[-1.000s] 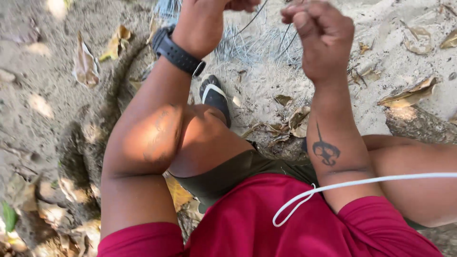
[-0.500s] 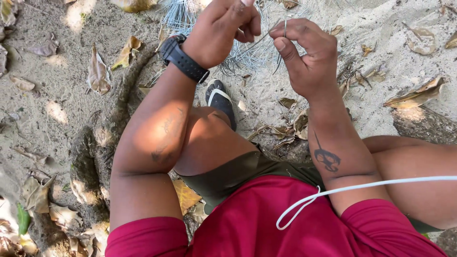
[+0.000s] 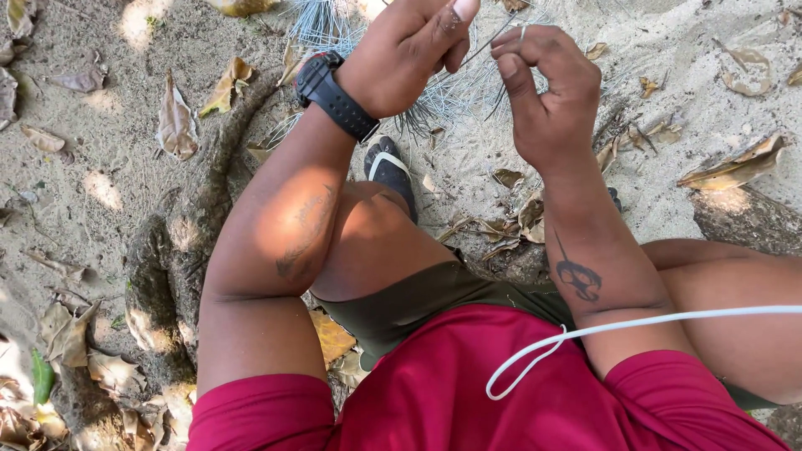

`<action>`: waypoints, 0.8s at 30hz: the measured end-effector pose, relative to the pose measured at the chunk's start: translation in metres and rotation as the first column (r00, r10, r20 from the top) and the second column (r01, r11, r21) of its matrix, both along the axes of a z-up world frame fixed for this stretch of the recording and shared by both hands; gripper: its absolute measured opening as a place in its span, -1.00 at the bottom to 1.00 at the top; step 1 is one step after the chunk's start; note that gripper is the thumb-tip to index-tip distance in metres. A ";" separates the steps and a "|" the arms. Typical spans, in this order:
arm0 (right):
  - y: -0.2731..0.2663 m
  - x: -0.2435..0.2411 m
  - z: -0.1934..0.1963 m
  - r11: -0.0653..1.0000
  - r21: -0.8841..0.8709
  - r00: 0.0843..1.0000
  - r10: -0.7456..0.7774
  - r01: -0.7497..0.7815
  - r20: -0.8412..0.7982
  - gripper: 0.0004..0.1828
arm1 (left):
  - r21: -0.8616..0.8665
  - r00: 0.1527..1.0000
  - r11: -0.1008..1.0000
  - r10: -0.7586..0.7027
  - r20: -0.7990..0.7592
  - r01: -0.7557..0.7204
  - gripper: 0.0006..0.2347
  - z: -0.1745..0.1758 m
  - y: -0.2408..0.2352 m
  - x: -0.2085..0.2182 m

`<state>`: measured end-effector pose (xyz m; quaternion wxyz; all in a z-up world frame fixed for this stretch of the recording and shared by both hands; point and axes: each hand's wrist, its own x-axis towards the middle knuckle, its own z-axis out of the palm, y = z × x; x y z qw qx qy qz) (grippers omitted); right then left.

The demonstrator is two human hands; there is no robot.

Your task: Sorting and organizing thin metal wire ties on the ground.

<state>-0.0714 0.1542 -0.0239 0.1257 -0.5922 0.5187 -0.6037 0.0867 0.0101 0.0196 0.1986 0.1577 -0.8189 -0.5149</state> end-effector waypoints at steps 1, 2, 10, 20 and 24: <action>0.000 -0.001 0.000 1.000 -0.001 1.000 -0.002 0.002 -0.001 -0.72 | -0.001 1.000 1.000 -0.002 -0.001 0.002 -0.51 0.002 0.001 0.000; 0.000 -0.001 0.000 1.000 -0.004 1.000 -0.007 0.007 -0.012 -0.72 | 0.001 0.999 1.000 -0.031 -0.025 0.031 -0.52 0.003 0.002 -0.001; 0.001 0.002 0.000 0.997 0.048 0.998 0.054 -0.055 0.014 -0.67 | -0.021 0.998 0.998 -0.050 0.041 0.051 -0.50 0.009 0.005 0.001; 0.001 0.000 -0.006 0.995 0.075 0.997 0.058 -0.062 0.053 -0.67 | 0.030 0.997 0.998 -0.061 0.039 0.059 -0.52 0.009 0.006 0.003; 0.005 0.005 0.003 0.881 0.446 0.974 0.214 -0.157 -0.081 -0.85 | -0.036 0.998 0.998 -0.060 -0.023 0.059 -0.52 0.009 0.005 0.004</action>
